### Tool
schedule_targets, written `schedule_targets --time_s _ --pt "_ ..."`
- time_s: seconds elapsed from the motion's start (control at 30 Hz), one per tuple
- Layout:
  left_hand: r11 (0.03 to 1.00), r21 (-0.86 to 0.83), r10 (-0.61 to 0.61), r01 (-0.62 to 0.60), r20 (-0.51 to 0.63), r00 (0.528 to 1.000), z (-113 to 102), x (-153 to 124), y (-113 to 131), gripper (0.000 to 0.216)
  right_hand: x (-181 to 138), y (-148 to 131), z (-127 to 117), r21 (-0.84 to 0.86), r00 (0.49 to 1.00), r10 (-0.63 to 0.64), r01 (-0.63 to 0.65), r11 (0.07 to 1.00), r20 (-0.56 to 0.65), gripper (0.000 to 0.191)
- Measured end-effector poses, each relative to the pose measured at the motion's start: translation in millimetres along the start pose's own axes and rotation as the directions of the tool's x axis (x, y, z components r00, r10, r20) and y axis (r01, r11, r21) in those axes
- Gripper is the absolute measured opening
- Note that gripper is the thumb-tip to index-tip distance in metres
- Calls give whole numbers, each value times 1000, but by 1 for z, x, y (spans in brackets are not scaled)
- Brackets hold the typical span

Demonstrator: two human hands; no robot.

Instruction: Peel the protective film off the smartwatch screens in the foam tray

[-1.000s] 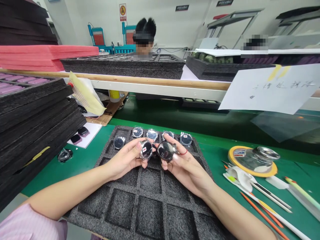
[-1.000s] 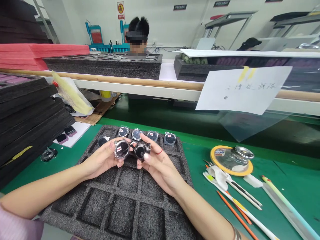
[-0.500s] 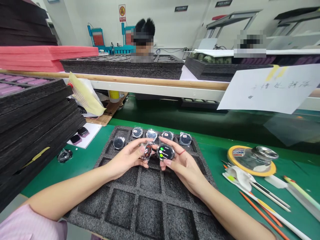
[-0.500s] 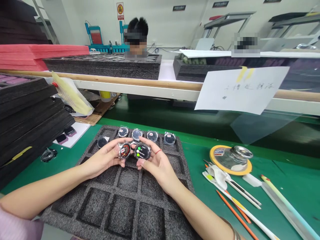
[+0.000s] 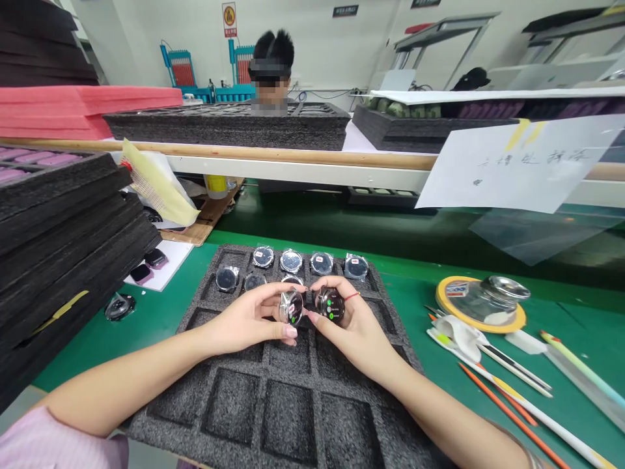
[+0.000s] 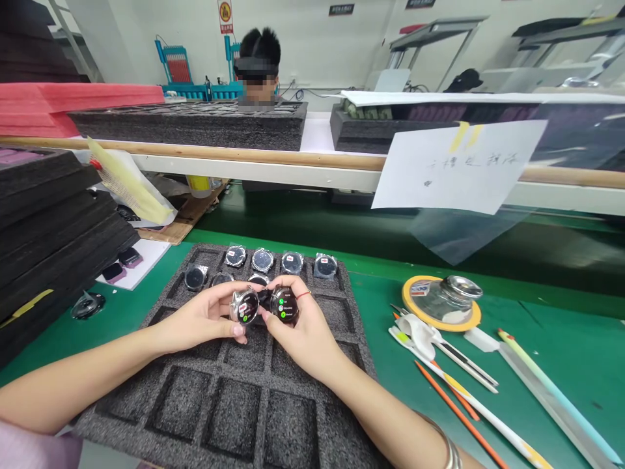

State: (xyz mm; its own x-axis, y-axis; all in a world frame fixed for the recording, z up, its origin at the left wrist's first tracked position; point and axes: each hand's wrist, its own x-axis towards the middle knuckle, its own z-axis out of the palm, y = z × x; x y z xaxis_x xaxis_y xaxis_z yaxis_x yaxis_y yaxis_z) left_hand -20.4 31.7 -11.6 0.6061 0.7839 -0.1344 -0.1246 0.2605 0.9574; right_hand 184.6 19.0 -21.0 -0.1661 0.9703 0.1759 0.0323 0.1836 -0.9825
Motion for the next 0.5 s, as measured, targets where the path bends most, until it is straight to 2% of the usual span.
schedule_targets --time_s 0.1,0.27,0.37,0.5 --pt "1000 11 -14 14 6 1000 0 0 1 59 0 -1 0 12 1000 11 -11 1000 -6 28" --pt "999 -34 4 -4 -18 1000 2 2 2 61 2 0 -3 66 997 33 -29 997 -64 37" --pt "998 -59 28 -31 -52 998 2 2 4 62 4 3 -7 115 990 56 -42 993 -127 30" --pt "990 -106 70 -88 -162 984 -2 3 7 55 6 4 -10 197 976 100 -61 978 -192 21"
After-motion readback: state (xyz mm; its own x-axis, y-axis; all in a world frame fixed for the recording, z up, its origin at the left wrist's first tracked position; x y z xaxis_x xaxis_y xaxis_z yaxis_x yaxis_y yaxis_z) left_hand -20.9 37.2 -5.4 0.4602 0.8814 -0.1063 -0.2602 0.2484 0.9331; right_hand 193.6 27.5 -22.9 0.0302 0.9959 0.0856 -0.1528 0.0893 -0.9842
